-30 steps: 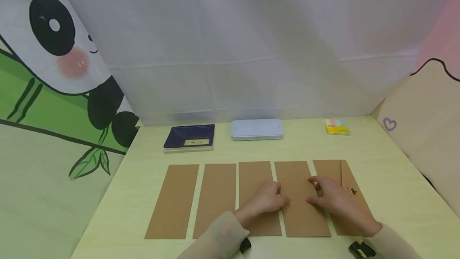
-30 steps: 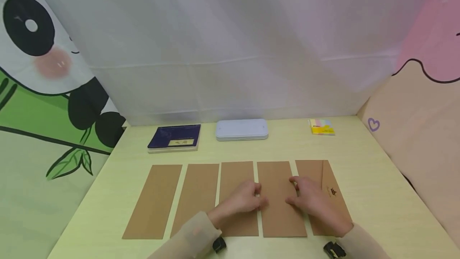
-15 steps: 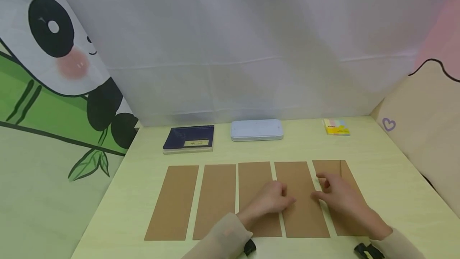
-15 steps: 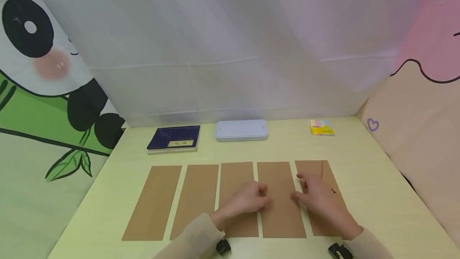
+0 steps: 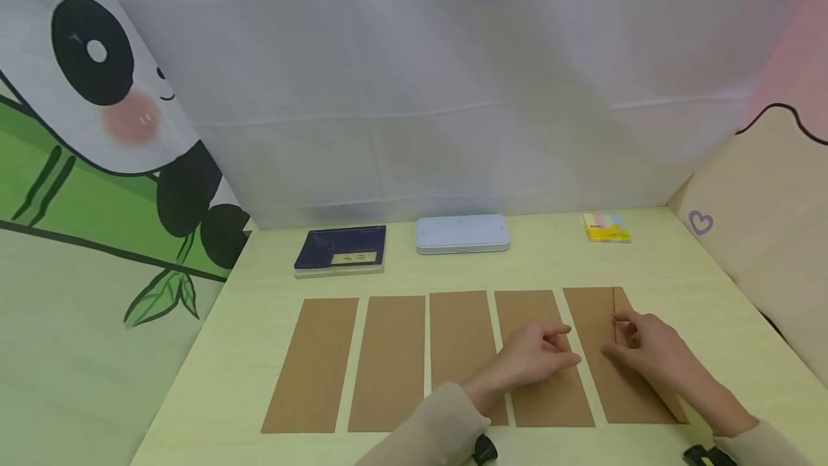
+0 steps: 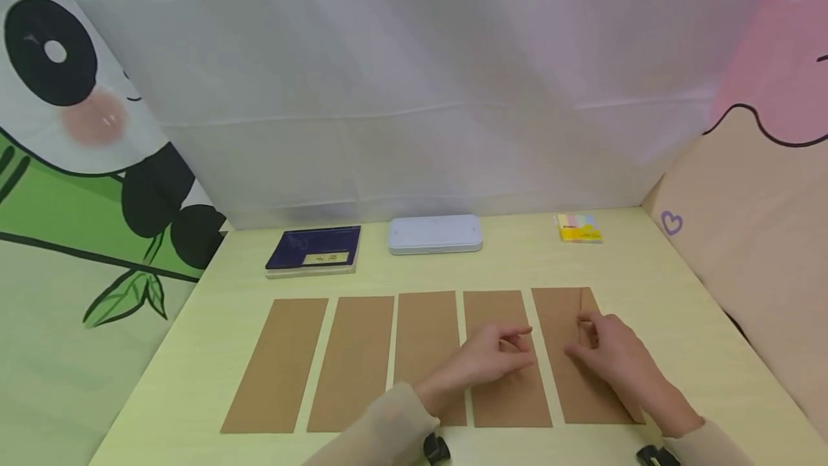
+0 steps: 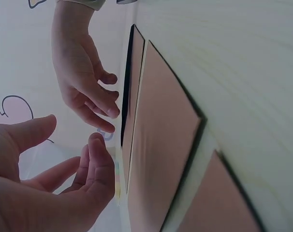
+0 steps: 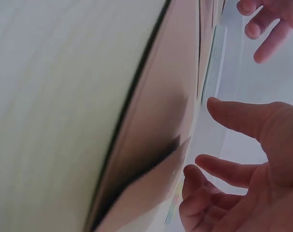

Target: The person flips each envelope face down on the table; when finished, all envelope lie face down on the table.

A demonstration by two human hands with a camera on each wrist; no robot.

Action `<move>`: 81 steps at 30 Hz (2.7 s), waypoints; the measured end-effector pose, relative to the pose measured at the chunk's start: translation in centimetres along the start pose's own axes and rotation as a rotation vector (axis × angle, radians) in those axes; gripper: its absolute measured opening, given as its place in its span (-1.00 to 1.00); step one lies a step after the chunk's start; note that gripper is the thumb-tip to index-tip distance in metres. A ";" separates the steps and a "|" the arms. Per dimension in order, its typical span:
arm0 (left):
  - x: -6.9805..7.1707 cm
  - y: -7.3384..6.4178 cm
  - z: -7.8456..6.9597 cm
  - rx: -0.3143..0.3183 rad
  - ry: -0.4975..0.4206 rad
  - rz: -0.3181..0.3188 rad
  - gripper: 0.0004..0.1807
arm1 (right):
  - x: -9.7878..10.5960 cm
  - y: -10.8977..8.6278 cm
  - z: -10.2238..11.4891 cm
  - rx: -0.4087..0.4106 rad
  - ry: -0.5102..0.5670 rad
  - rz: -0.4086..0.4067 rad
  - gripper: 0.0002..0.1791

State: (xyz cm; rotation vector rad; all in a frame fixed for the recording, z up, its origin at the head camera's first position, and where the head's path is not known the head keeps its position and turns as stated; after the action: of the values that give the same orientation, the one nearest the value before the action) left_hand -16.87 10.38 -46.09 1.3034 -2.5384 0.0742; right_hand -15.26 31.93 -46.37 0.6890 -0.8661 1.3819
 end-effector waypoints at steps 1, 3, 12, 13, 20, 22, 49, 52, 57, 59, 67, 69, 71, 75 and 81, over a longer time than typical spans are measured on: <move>-0.2 0.1 0.0 0.001 0.009 -0.007 -0.50 | 0.1 0.0 -0.3 0.004 -0.006 -0.005 -0.27; -0.3 0.3 0.1 0.002 0.018 -0.023 -0.48 | 0.2 0.0 -1.0 0.015 -0.018 -0.008 -0.26; 0.0 0.5 0.5 0.055 0.046 -0.030 -0.40 | 0.9 -0.3 -2.9 0.083 -0.083 -0.017 -0.33; 0.0 0.6 0.5 0.060 0.062 -0.021 -0.39 | 1.1 -0.3 -3.1 0.082 -0.089 -0.015 -0.33; -0.9 1.5 0.5 0.052 0.264 0.084 -0.61 | 1.6 0.1 -4.1 0.064 -0.097 0.047 -0.22; -1.3 1.7 0.5 0.063 0.295 0.103 -0.77 | 1.5 0.1 -4.2 0.066 -0.097 0.066 -0.20; -3.5 4.0 -0.3 0.125 0.577 0.074 -0.49 | 2.1 0.9 -3.1 -0.090 -0.128 0.117 -0.20; -3.6 4.0 -0.6 0.129 0.556 0.072 -0.44 | 2.1 0.9 -3.3 -0.120 -0.105 0.131 -0.18; -3.7 4.0 -0.9 0.123 0.577 0.071 -0.42 | 2.2 1.0 -3.6 -0.175 -0.074 0.155 -0.13; -3.8 4.0 -1.0 0.132 0.574 0.072 -0.42 | 2.2 1.0 -3.7 -0.185 -0.065 0.159 -0.13; -4.2 4.2 -0.7 0.133 0.604 0.101 -0.51 | 2.0 0.7 -4.8 -0.177 0.051 0.163 -0.16; -4.4 4.3 -0.4 0.128 0.630 0.119 -0.54 | 1.9 0.7 -5.1 -0.171 0.115 0.182 -0.18; -4.6 4.4 -0.3 0.129 0.653 0.132 -0.58 | 1.9 0.6 -5.4 -0.159 0.188 0.205 -0.22; -4.8 4.6 -0.5 0.141 0.674 0.146 -0.60 | 2.0 0.4 -6.0 -0.139 0.304 0.258 -0.29; -5.1 4.8 -0.5 0.132 0.679 0.155 -0.58 | 2.5 0.3 -7.1 -0.114 0.445 0.345 -0.32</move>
State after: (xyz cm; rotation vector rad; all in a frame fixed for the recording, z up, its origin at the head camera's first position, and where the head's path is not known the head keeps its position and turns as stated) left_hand -17.85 17.29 -46.64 0.9064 -2.0542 0.6137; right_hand -14.74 39.27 -48.01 0.1307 -0.7154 1.6937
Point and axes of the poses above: each hand's wrist, its own y-axis towards the middle knuckle, its own x-axis out of the back of the hand, z = x × y, the point moved 3 cm from there along y, towards the middle knuckle, and after that the axes turned 12 degrees about -x, right-handed, at the moved point
